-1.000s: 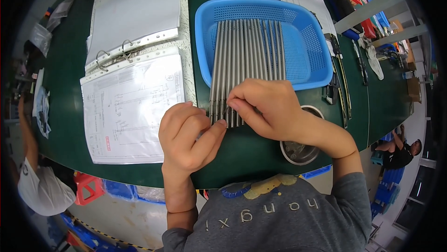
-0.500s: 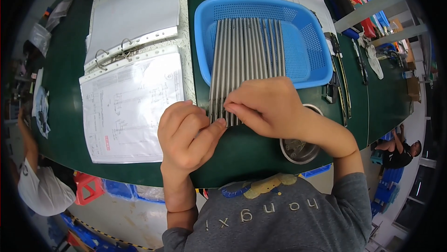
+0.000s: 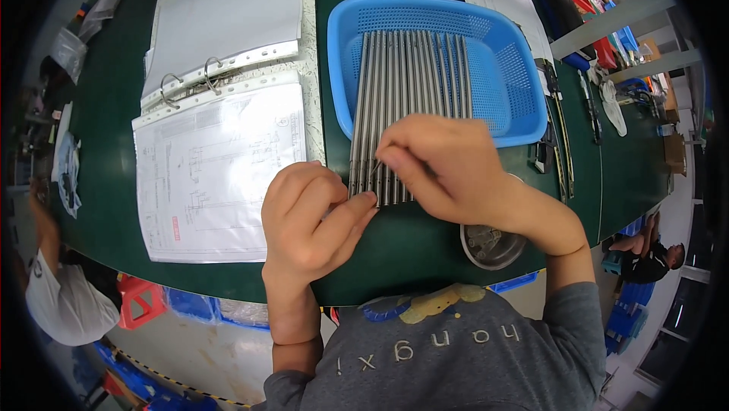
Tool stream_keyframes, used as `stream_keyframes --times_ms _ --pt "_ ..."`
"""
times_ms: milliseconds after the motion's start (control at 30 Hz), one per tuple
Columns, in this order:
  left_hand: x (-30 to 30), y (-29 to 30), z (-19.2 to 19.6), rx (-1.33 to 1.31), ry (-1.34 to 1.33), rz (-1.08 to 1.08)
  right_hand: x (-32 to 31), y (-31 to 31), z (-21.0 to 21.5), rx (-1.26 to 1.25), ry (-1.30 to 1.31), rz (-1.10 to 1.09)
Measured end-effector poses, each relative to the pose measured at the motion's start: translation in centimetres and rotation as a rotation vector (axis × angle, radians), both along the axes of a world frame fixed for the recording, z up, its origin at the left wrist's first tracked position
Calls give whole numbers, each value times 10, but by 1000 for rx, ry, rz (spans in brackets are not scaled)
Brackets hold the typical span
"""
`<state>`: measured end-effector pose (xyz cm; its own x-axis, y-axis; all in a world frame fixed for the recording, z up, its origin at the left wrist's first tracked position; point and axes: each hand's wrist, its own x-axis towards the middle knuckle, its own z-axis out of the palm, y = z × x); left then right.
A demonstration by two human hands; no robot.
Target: Inspecting and sorting various metal rods and components at a workshop table.
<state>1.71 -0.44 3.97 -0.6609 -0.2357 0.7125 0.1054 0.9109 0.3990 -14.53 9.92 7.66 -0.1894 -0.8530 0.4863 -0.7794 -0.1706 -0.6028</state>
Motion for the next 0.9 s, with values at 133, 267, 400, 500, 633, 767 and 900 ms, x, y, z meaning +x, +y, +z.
stream_keyframes --times_ms 133,267,400,500,633,767,900 --pt "2 -5 0 3 -1 -1 3 0 -7 169 21 42" --pt "4 -7 -1 12 -14 -21 2 0 -11 148 -2 48" --pt "3 -6 0 -14 10 -13 3 -2 -11 138 -8 53" --pt "1 -6 -1 -21 29 -19 2 -2 -13 142 -17 49" --pt "1 -7 -2 -26 37 -28 2 -2 -12 140 -29 66" --pt "1 -7 -3 -27 38 -35 -1 4 -3 178 -28 123" --pt "2 -7 -3 -46 40 -40 -1 3 -5 166 -63 123"
